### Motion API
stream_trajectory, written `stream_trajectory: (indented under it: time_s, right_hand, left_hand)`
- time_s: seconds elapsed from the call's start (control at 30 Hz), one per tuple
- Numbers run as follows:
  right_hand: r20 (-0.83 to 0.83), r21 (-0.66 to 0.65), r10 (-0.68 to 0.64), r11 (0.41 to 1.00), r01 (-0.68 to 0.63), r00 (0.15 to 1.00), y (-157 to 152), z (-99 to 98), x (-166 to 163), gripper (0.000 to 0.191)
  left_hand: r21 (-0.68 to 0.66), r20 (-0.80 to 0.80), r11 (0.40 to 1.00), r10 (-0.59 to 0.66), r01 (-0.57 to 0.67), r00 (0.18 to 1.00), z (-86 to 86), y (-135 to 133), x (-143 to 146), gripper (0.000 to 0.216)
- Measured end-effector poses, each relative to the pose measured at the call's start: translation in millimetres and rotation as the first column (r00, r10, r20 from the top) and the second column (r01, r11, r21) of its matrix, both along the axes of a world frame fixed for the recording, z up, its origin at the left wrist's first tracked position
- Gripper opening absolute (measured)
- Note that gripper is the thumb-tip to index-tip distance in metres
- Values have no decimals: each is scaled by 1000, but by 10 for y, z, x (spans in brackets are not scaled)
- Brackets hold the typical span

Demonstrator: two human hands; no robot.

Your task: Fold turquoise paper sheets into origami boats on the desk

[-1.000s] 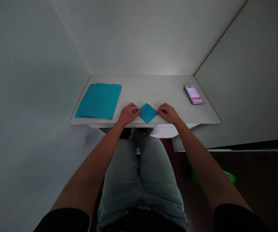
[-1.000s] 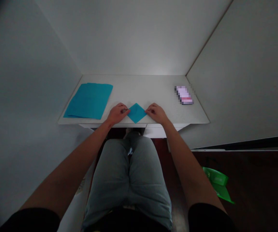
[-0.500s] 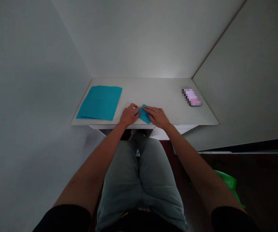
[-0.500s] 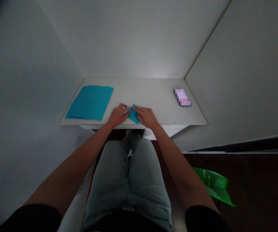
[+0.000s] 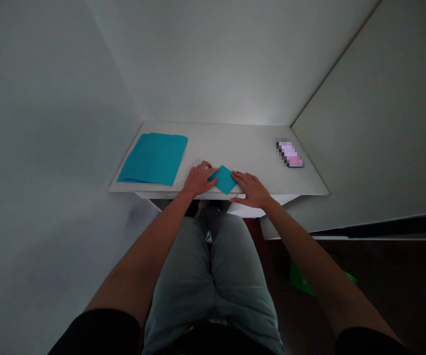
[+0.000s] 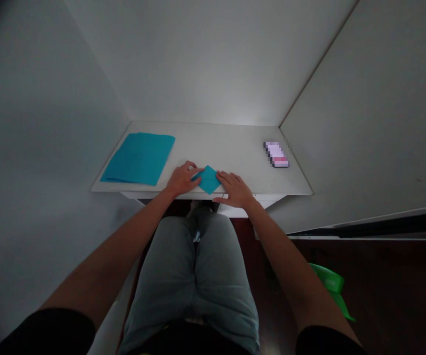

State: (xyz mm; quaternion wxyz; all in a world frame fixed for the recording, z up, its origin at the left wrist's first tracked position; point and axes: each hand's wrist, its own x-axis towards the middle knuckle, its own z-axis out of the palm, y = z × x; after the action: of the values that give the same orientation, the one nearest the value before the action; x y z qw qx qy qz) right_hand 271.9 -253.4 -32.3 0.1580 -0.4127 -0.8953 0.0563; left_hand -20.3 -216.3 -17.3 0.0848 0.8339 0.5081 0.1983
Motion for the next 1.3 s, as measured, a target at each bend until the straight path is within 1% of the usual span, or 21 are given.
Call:
stream_trajectory:
  time_s: [0.03,0.07,0.17,0.23,0.27,0.3,0.37,0.47,0.5,0.53,0.6,0.67,0.77,0.83,0.87,0.97,1.03,1.1,1.2,1.3]
  right_hand:
    - [-9,11,-4,1000,4,1000,-43,-12,3,91]
    - [-24,19,-21,1000,22,999,-80,-25,1,84]
    - [-89,25,-83,996,86,993,-159,-45,-30,52]
    - [-138,2,-79,997,80,987,-176,-19,-59,34]
    - [-171,-22,-70,997,68,983,-171,8,-74,29]
    - [-215,-54,-71,997,61,974,-154,42,-88,27]
    - [-347,-145,-128,986,81,929,-80,123,-113,31]
    - [-551,-313,-274,943,109,788,128,213,-128,43]
    - [-587,-352,-300,931,98,752,210,219,-127,46]
    - [-599,-374,-311,924,86,738,292,209,-124,47]
    - [-565,-384,-312,919,91,764,432,148,-116,46]
    - [-495,-354,-304,926,130,814,525,51,-110,39]
    - [-398,-235,-260,956,176,880,588,-83,-103,30]
    - [-345,-163,-219,972,171,913,600,-131,-94,26]
    - [-332,-147,-201,976,160,922,600,-142,-88,25]
    - [-368,-152,-179,980,131,913,591,-142,-67,26]
    - [-411,-150,-179,980,127,894,578,-127,-57,28]
    - [-415,-121,-162,985,122,895,559,-103,-55,31]
    - [-346,-77,-112,993,91,932,493,-45,-83,30]
    - [-267,-43,-140,990,134,953,349,18,-188,29]
  left_hand:
    - [-5,6,1000,-2,2,1000,16,-12,-2,44]
    - [-10,13,1000,-8,9,1000,28,-23,-5,42]
    - [-13,50,999,-52,53,997,39,-39,-19,33]
    - [-12,106,998,-60,62,993,19,-28,-31,33]
    - [-18,149,999,-47,50,988,2,-14,-37,34]
    - [-30,203,999,-24,31,979,-19,4,-45,37]
    - [-60,326,998,30,-11,945,-65,49,-62,42]
    - [-72,468,996,76,-47,881,-122,112,-80,49]
    - [-73,490,996,86,-58,867,-133,124,-82,50]
    - [-77,500,995,97,-67,861,-137,130,-81,49]
    - [-94,481,992,116,-81,869,-128,122,-70,42]
    - [-104,420,990,128,-92,898,-100,99,-54,36]
    - [-97,302,991,123,-98,945,-49,63,-37,40]
    - [-87,241,992,106,-87,965,-27,52,-36,44]
    - [-81,218,993,96,-80,971,-21,50,-37,46]
    - [-57,161,997,58,-50,985,-19,53,-42,47]
    - [-51,133,999,24,-18,991,-17,54,-41,39]
    - [-55,122,998,-4,11,993,-8,48,-38,29]
    - [-52,111,998,-20,26,994,8,26,-33,21]
    - [-10,97,999,-35,36,995,-1,9,-30,19]
